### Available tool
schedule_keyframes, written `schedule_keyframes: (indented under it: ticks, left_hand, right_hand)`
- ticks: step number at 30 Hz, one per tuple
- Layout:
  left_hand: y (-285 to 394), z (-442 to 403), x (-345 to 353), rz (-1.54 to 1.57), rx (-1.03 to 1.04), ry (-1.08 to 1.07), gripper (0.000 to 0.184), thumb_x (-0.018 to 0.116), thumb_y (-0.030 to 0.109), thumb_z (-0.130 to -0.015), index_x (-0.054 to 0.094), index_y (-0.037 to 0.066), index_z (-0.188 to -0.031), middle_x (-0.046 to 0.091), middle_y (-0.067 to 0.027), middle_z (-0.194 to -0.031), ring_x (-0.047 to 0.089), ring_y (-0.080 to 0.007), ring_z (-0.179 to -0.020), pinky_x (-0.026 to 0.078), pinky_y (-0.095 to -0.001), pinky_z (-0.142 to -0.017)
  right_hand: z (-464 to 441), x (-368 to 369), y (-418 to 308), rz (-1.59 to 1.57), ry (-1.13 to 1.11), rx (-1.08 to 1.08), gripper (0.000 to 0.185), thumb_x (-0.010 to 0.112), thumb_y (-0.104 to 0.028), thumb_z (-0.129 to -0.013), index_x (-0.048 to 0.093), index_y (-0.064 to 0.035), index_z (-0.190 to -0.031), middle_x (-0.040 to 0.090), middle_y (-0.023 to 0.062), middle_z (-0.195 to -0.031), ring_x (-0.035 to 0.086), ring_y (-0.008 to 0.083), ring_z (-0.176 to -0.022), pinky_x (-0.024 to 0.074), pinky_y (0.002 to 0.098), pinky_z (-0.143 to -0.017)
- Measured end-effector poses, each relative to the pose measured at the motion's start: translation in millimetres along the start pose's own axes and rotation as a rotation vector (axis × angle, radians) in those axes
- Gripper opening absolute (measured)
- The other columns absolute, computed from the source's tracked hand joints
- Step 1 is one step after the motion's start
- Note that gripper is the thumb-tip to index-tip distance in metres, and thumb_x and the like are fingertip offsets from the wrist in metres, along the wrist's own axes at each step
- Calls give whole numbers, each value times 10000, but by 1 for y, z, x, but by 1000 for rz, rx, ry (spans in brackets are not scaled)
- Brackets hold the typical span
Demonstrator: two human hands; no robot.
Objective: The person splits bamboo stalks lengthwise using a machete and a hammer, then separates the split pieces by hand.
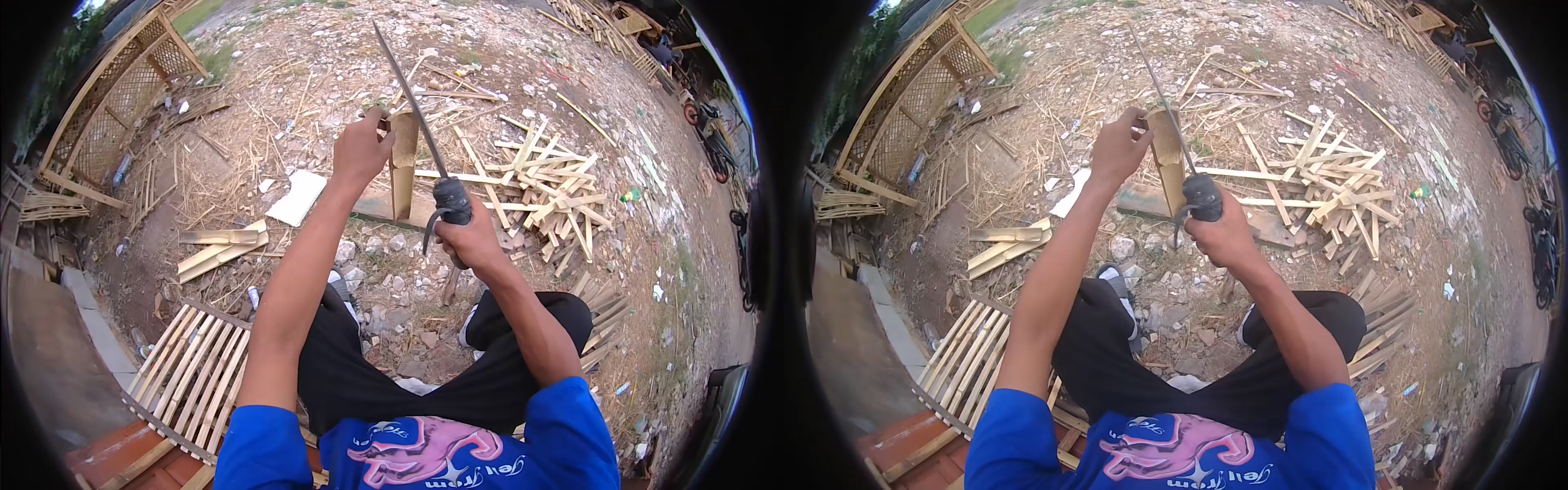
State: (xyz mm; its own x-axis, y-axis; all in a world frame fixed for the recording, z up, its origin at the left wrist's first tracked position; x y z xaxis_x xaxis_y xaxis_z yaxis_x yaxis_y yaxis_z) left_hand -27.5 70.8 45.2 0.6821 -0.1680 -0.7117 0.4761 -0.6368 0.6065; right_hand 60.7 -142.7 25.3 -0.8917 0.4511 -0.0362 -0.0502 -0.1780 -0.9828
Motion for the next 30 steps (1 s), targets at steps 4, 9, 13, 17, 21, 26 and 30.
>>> schedule_keyframes:
  ticks: [4, 9, 13, 17, 21, 26, 30]
  left_hand:
    - [3, 1, -3, 25, 50, 23, 320, 695, 171, -851, 605, 45, -1131, 731, -107, -948, 725, -266, -824, 555, -385, -732]
    - [6, 1, 0, 48, 35, 9, 325, 698, 166, -848, 602, 41, -1133, 728, -113, -959, 724, -270, -841, 554, -383, -733]
    - [8, 2, 3, 40, 48, 11, 330, 695, 168, -852, 598, 42, -1141, 726, -116, -967, 723, -274, -849, 552, -386, -734]
    - [7, 4, 3, 61, 87, 54, 302, 701, 161, -844, 603, 70, -1116, 727, -112, -905, 707, -311, -790, 537, -433, -703]
    - [6, 5, 2, 59, 90, 55, 306, 700, 169, -844, 601, 72, -1117, 725, -113, -886, 704, -314, -772, 534, -437, -691]
    - [8, 6, 0, 30, 78, 27, 310, 695, 171, -854, 595, 55, -1124, 720, -120, -946, 716, -294, -813, 543, -405, -706]
    - [6, 6, 2, 56, 110, 66, 295, 699, 175, -846, 598, 88, -1109, 723, -113, -880, 703, -315, -777, 526, -442, -689]
  right_hand:
    - [-14, 3, 19, -7, -14, -12, 409, 650, -58, -748, 550, -49, -1144, 564, 11, -743, 522, 90, -550, 424, 272, -497]
    - [-13, 5, 15, -68, -46, -2, 401, 635, -49, -753, 541, -42, -1143, 558, 5, -726, 504, 87, -522, 408, 265, -475]
    - [-17, 6, 20, -33, -80, -33, 406, 642, -66, -747, 531, -41, -1137, 552, 5, -713, 499, 89, -508, 403, 269, -461]
    - [-15, 7, 22, 0, -64, -5, 408, 646, -69, -739, 532, -45, -1130, 549, 10, -702, 495, 96, -496, 402, 275, -454]
    - [-11, 9, 20, -34, -41, -8, 400, 648, -66, -735, 539, -49, -1120, 547, 10, -696, 493, 100, -489, 401, 279, -451]
    - [-12, 8, 18, -32, -43, -38, 389, 652, -57, -729, 546, -46, -1103, 550, 10, -708, 498, 98, -503, 402, 275, -458]
    - [-12, 10, 16, -43, -53, -30, 370, 651, -55, -729, 555, -44, -1086, 556, 11, -718, 498, 95, -514, 405, 275, -468]
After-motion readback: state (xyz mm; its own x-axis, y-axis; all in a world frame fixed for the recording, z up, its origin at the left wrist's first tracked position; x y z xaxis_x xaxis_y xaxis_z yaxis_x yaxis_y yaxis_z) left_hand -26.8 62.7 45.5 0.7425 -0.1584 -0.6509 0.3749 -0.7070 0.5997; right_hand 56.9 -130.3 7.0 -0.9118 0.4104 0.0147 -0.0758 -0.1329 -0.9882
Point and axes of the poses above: each hand's wrist, its own z-axis away from the middle knuckle, its own x-axis out of the palm, y = z × x, the point moved 5 cm from there along -z, towards the middle knuckle
